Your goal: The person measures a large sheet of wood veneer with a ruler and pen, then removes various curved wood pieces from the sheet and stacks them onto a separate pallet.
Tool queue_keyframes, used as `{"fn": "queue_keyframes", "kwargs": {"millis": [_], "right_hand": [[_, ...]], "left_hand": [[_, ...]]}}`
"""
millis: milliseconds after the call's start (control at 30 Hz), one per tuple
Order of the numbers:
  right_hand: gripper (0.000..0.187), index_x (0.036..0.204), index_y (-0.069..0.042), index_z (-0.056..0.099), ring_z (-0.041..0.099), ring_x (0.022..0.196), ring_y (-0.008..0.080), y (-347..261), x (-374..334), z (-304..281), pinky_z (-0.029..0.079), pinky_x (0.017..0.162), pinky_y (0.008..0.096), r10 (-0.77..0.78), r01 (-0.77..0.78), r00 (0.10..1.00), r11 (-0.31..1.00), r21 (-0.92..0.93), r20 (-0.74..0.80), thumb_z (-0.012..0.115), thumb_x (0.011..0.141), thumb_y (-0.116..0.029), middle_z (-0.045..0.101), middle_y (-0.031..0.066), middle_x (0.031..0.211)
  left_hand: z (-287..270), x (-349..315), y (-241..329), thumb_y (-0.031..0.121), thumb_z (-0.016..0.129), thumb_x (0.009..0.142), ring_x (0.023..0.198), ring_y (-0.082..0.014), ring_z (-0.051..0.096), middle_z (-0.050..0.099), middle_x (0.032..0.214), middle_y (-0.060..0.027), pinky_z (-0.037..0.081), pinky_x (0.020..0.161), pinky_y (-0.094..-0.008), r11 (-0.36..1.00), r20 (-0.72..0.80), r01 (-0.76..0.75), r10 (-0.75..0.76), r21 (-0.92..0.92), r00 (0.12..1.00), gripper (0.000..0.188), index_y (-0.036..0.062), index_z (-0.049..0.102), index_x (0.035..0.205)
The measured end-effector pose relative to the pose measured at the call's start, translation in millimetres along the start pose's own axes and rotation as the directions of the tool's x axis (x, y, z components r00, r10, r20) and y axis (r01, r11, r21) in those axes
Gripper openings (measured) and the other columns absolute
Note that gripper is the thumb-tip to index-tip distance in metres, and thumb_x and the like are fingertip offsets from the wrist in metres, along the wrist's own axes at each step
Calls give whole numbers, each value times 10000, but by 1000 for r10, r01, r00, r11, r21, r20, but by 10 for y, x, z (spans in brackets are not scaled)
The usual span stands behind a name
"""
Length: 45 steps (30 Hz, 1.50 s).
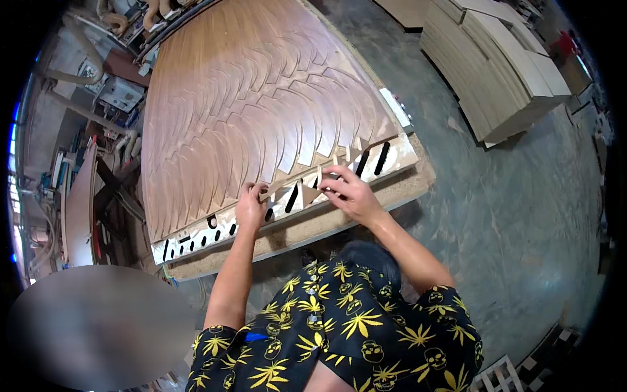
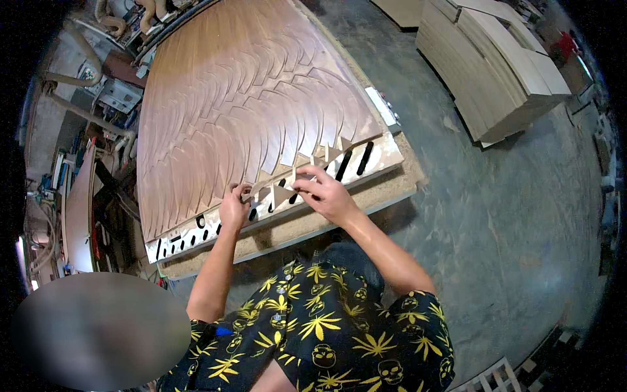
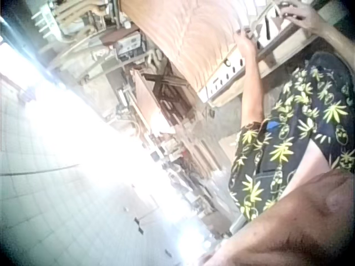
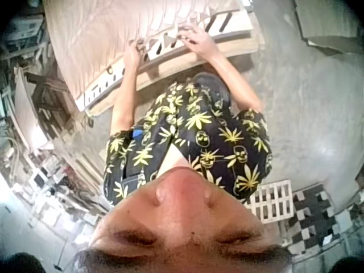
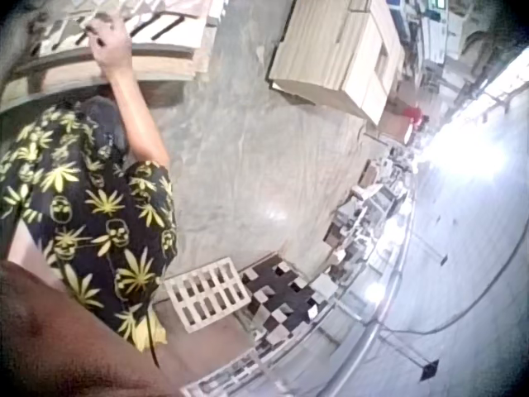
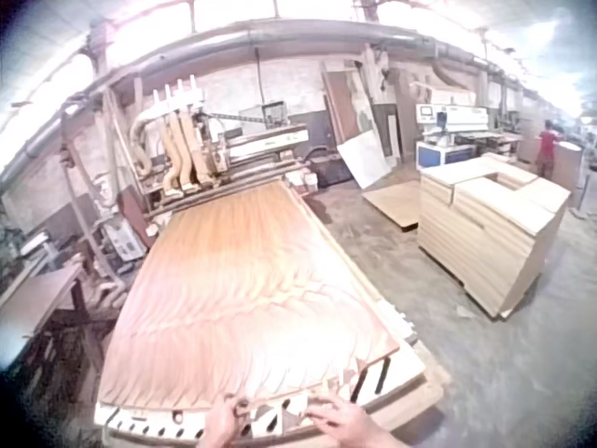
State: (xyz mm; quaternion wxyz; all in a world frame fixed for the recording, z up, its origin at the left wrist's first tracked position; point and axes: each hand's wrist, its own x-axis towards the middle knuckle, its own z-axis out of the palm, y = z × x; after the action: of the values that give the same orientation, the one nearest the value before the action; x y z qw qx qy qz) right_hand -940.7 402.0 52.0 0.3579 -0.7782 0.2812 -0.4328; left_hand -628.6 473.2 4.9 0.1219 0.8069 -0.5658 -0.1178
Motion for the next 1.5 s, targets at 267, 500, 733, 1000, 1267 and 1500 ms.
{"fn": "queue_keyframes", "kwargs": {"millis": [267, 500, 733, 1000, 1267, 1500], "right_hand": [[352, 1226, -17, 662, 640, 1020, 159, 197, 319, -535, 589, 790, 240, 557, -260, 696, 783, 565, -453, 760, 889, -52, 660, 78, 1211], [362, 1258, -19, 646, 656, 972, 188, 216, 576, -763, 578, 831, 328, 634, -377, 575, 766, 520, -517, 754, 922, -100, 694, 95, 1156], [428, 1346, -18, 626, 614, 1130, 229, 448, 794, -421, 515, 959, 339, 499, -343, 737, 857, 384, -455, 715, 976, -215, 640, 152, 1322], [355, 1259, 6, 635, 624, 1027, 230, -552, 1046, 1002, 552, 866, 362, 312, -268, 947, 638, 722, 76, 748, 942, -110, 662, 117, 1219], [379, 1345, 30, 589, 632, 1118, 231, -1912, -231, 2267, 519, 968, 372, 1, -373, 901, 513, 773, 434, 631, 1032, -180, 643, 170, 1296], [488, 1437, -1, 507, 617, 1137, 269, -3689, -1967, 2948, 548, 967, 368, -325, -514, 594, 550, 658, 736, 653, 1019, -205, 619, 195, 1295]], "left_hand": [[12, -12, 84, 95, 777, 748, 924, -316, 669, 658, 1027, -84, 542, 763, -432, 999, -157, -26, 32, 43, 987, 265, 171, 710, 994], [262, -496, -257, 121, 720, 743, 1060, -351, 655, 681, 1113, -111, 537, 905, -469, 960, -57, 182, -198, -211, 979, 353, 153, 708, 1094], [114, -1299, -265, 118, 749, 763, 988, -311, 666, 639, 1050, -74, 555, 808, -448, 937, -312, 217, -300, -274, 902, 314, 169, 681, 1066], [220, -3945, -512, 135, 735, 796, 1030, -327, 655, 645, 1029, -92, 543, 823, -464, 637, -487, 610, -765, -471, 422, 289, 152, 677, 1078], [1188, -6651, 561, 168, 736, 842, 975, -304, 679, 667, 1062, -86, 548, 833, -437, 84, -350, 667, -896, -740, -275, 253, 171, 704, 1092], [2806, -7846, 2360, 150, 714, 842, 963, -358, 680, 721, 1004, -142, 541, 829, -457, -274, -77, 308, -621, -911, -780, 246, 142, 718, 1088]]}}
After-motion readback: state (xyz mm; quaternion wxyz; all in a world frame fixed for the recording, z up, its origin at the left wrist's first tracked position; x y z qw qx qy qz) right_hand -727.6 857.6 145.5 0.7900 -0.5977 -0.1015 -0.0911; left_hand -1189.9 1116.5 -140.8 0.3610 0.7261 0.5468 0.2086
